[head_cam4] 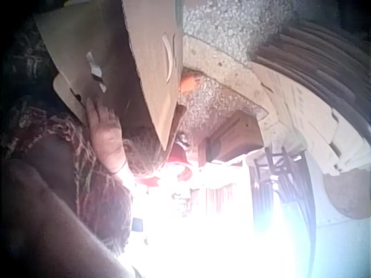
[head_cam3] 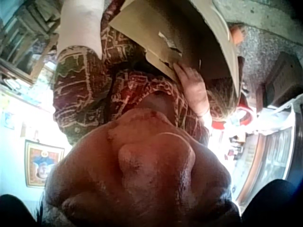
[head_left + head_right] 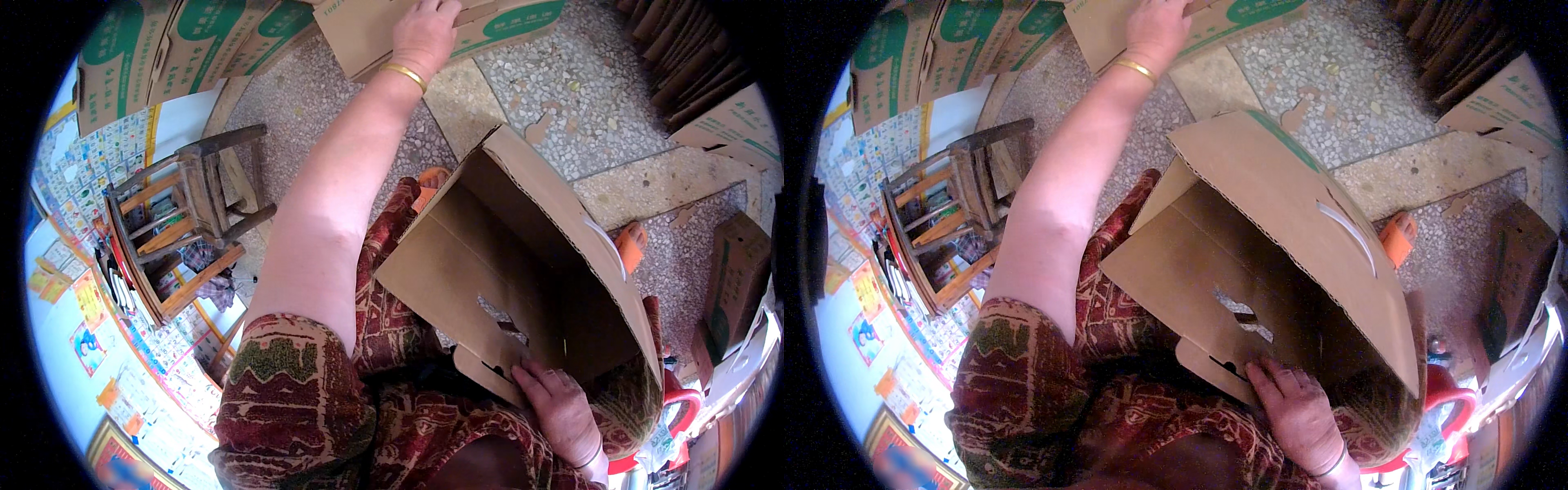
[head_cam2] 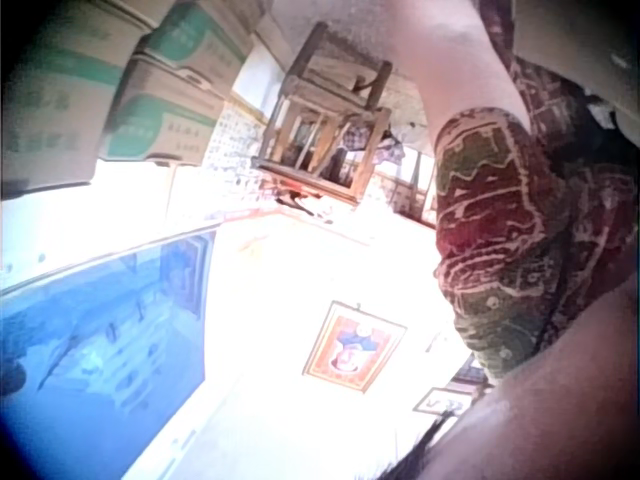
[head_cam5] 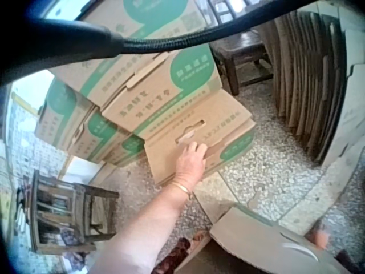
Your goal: The person sits on the floor and assembles a cardboard box. They use scissors to cut tape, fold the box flaps, and insert a plastic handle into the designated slots on the box sides.
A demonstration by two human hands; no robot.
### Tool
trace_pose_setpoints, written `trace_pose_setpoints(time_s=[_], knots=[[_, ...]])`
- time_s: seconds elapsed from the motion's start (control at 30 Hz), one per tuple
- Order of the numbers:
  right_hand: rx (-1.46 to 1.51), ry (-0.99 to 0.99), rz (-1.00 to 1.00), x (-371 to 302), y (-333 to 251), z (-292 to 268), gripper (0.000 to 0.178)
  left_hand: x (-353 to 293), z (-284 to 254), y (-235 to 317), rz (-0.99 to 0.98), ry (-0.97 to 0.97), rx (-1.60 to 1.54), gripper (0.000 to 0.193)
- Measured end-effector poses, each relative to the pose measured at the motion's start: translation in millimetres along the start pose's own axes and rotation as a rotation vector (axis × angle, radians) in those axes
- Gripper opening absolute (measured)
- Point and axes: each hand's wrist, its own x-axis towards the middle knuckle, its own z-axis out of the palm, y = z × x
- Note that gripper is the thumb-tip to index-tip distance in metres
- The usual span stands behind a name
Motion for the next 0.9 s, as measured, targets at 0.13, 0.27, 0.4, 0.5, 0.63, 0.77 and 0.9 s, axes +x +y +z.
trace_pose_setpoints(time_s=[0.13,0.27,0.4,0.5,0.63,0.77,0.9], knots=[[-0.001,-0.020,0.009,-0.6,-0.1,0.1,0.043,0.7,2.3,-0.7,-0.008,0.016,-0.033,0.027],[-0.001,-0.026,0.001,0.2,0.7,0.6,0.043,-2.7,13.0,-7.5,0.049,0.132,-0.045,0.023],[0.010,-0.029,0.003,2.6,-0.1,-0.1,0.043,-2.4,14.2,-1.4,0.044,0.116,-0.030,0.024],[0.013,-0.040,0.009,3.7,-1.4,-1.3,0.043,-6.3,16.6,1.5,0.078,0.133,-0.014,0.026],[0.002,-0.037,-0.008,4.0,-1.0,0.3,0.044,-19.8,19.4,-1.1,0.119,0.116,0.019,0.035],[0.005,-0.044,0.000,5.0,-2.0,0.8,0.044,-27.7,28.2,-2.0,0.159,0.197,0.034,0.048],[0.011,-0.057,0.014,6.4,-4.6,-2.1,0.044,-27.6,29.3,-4.8,0.172,0.186,0.047,0.047]])
